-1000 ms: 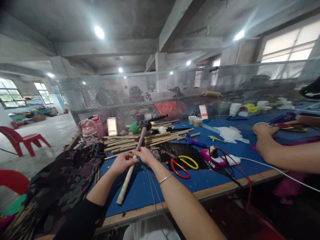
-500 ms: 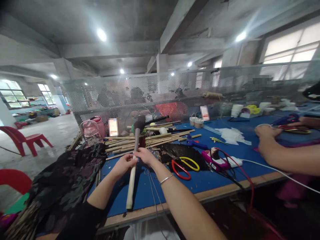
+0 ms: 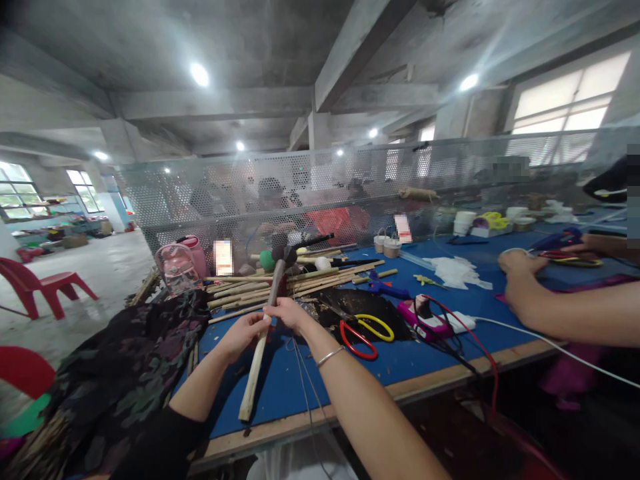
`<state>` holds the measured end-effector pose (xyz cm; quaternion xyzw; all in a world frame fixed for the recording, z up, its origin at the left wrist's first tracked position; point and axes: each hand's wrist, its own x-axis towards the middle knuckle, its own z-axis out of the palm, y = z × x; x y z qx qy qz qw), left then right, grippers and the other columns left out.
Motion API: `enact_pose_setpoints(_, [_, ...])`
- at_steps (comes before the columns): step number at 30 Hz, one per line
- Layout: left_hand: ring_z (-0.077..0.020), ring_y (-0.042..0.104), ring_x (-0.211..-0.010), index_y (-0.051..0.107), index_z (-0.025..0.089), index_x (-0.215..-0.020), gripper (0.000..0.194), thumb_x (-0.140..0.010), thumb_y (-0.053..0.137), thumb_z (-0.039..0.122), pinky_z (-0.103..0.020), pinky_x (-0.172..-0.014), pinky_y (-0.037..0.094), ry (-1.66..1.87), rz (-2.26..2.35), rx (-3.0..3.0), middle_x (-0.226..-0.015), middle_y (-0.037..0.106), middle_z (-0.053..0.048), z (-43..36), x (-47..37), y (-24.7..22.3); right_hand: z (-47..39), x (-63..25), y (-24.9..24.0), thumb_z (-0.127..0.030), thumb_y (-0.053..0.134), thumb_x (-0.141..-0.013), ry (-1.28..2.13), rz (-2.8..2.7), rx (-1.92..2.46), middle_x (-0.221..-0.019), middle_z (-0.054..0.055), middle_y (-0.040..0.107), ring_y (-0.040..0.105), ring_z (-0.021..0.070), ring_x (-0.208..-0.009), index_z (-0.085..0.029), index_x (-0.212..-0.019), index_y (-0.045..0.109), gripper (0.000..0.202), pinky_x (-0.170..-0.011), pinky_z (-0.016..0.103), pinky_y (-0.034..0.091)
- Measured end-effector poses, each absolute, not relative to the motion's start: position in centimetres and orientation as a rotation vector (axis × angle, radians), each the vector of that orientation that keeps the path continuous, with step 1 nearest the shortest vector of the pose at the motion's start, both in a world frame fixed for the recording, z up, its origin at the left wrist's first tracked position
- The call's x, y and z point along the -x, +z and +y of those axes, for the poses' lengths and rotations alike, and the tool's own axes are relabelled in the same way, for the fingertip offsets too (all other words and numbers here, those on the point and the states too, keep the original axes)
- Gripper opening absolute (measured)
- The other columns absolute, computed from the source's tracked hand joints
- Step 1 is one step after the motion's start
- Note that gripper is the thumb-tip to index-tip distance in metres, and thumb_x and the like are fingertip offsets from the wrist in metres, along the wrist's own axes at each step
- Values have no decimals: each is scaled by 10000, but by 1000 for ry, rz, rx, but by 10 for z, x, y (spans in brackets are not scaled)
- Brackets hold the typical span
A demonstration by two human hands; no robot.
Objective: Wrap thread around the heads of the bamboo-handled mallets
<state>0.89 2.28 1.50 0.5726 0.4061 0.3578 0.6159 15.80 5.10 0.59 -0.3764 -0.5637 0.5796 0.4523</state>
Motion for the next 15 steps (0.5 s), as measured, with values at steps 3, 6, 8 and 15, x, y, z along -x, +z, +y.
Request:
enact_pose_setpoints(3, [-46, 365, -373, 562, 106, -662, 388, -545, 744, 428, -195, -403, 237, 943, 1062, -1468, -461, 476, 33, 27, -11, 10, 51, -155, 8, -358, 702, -616, 1384, -1386, 936, -465, -59, 457, 350, 40, -382, -141, -645, 498, 299, -379, 188, 236])
enact_pose_setpoints(6, [-42, 346, -368, 562, 103, -645, 392, -557, 736, 443, -191, -400, 226, 965, 1003, -1457, -443, 475, 28, 28, -11, 11, 51, -157, 9, -381, 693, -632, 1419, -1379, 891, -436, -86, 410, 284, 28, -339, -155, -680, 478, 315, -348, 188, 184])
enact_pose_setpoints(8, [-60, 421, -408, 579, 99, -685, 392, -599, 708, 459, -191, -424, 291, 925, 873, -1349, -525, 553, -19, 26, -11, 14, 51, -160, 10, -408, 679, -647, 1494, -1354, 813, -420, -105, 379, 229, 22, -308, -168, -724, 462, 333, -323, 184, 136])
enact_pose_setpoints(15, [-136, 592, -677, 604, 111, -822, 390, -589, 743, 392, -224, -576, 432, 775, 732, -1122, -840, 633, -102, 21, -9, 18, 50, -162, 10, -382, 722, -591, 1599, -1307, 712, -542, -58, 505, 403, 46, -365, -163, -752, 455, 381, -342, 171, 251])
